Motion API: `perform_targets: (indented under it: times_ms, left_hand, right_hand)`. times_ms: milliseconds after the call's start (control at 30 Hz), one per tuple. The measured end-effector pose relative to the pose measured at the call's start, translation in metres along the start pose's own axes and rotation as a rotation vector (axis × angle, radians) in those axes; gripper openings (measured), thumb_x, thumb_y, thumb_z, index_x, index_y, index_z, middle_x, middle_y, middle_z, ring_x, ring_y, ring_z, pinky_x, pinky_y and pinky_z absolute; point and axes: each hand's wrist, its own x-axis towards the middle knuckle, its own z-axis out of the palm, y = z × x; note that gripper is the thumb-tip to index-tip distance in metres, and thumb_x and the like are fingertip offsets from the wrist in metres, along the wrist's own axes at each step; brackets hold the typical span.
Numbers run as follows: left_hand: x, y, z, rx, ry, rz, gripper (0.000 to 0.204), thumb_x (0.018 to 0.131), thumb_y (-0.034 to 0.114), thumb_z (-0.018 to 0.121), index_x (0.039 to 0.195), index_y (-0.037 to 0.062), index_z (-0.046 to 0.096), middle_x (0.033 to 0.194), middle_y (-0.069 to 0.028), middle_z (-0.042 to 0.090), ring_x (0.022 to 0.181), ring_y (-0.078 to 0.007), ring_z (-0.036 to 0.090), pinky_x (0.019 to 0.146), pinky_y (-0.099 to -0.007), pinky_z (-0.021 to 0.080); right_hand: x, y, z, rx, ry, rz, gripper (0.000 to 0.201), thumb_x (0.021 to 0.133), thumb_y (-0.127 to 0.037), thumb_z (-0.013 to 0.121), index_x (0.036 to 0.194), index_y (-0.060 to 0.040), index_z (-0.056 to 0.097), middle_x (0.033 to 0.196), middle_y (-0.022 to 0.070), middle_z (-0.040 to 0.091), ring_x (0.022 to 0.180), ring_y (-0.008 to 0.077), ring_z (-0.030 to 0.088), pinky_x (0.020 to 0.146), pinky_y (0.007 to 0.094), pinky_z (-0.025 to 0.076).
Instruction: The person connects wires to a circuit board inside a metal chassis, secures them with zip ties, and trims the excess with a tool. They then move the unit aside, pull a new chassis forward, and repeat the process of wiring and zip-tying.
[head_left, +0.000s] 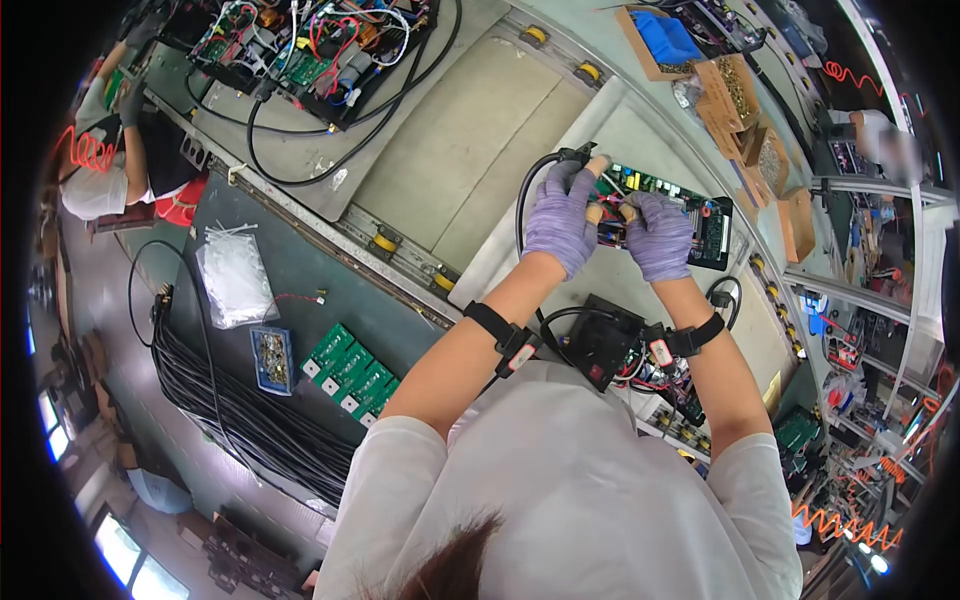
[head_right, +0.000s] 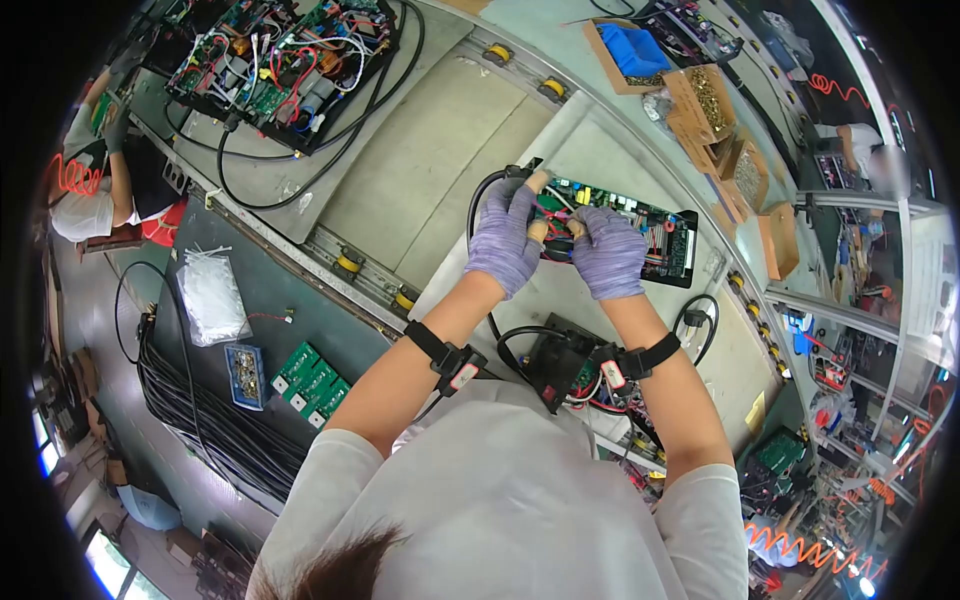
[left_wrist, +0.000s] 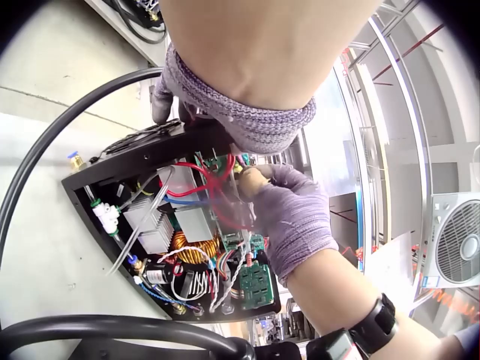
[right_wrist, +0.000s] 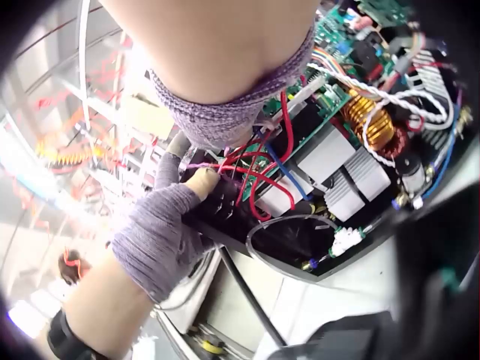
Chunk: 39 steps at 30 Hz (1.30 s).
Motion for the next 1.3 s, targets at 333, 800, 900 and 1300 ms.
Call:
perform_targets:
  times_ms: [333,800,900,1300]
  left_hand:
    - [-0.004,-0.004,0.005,-0.004,-0.014,-0.071,0.068,0.084,0.008,0.057,0.144,0.0095,0.025,0.129,-0.0284,0.038,0.114,-0.0436,0.043,0.099,-0.0481,0.038]
    - [-0.003,-0.006,0.006,-0.006,-0.004,-0.088,0.069,0.081,0.011,0.058,0.143,0.0124,0.028,0.128,-0.0222,0.041,0.115,-0.0405,0.044,0.097,-0.0483,0.04]
    - [-0.003,-0.004,0.003,-0.017,-0.015,-0.08,0.067,0.084,0.008,0.057,0.143,0.0104,0.027,0.129,-0.0268,0.04,0.112,-0.0424,0.045,0.096,-0.0473,0.04]
    - [0.0,-0.004,0.003,-0.03,-0.042,-0.117,0.066,0.084,0.008,0.056,0.143,0.0097,0.027,0.131,-0.0285,0.038,0.114,-0.0435,0.044,0.098,-0.047,0.039]
  right_hand:
    - [0.0,-0.002,-0.005,-0.308,-0.237,-0.005,0.009,0.081,-0.016,0.058,0.085,-0.0088,0.062,0.077,0.0133,0.062,0.071,0.031,0.063,0.063,0.0422,0.05]
    - [0.014,-0.012,-0.005,-0.443,-0.447,0.045,0.016,0.078,-0.016,0.06,0.093,-0.0093,0.062,0.085,0.011,0.064,0.076,0.0286,0.065,0.065,0.0413,0.052]
    - [0.02,-0.022,-0.004,-0.504,-0.52,0.059,0.019,0.077,-0.015,0.061,0.094,-0.0089,0.062,0.088,0.0111,0.064,0.079,0.0282,0.065,0.067,0.0408,0.052]
    - [0.025,-0.025,0.01,-0.491,-0.487,0.059,0.017,0.077,-0.014,0.061,0.093,-0.0087,0.06,0.086,0.0118,0.064,0.078,0.0288,0.065,0.066,0.0407,0.052]
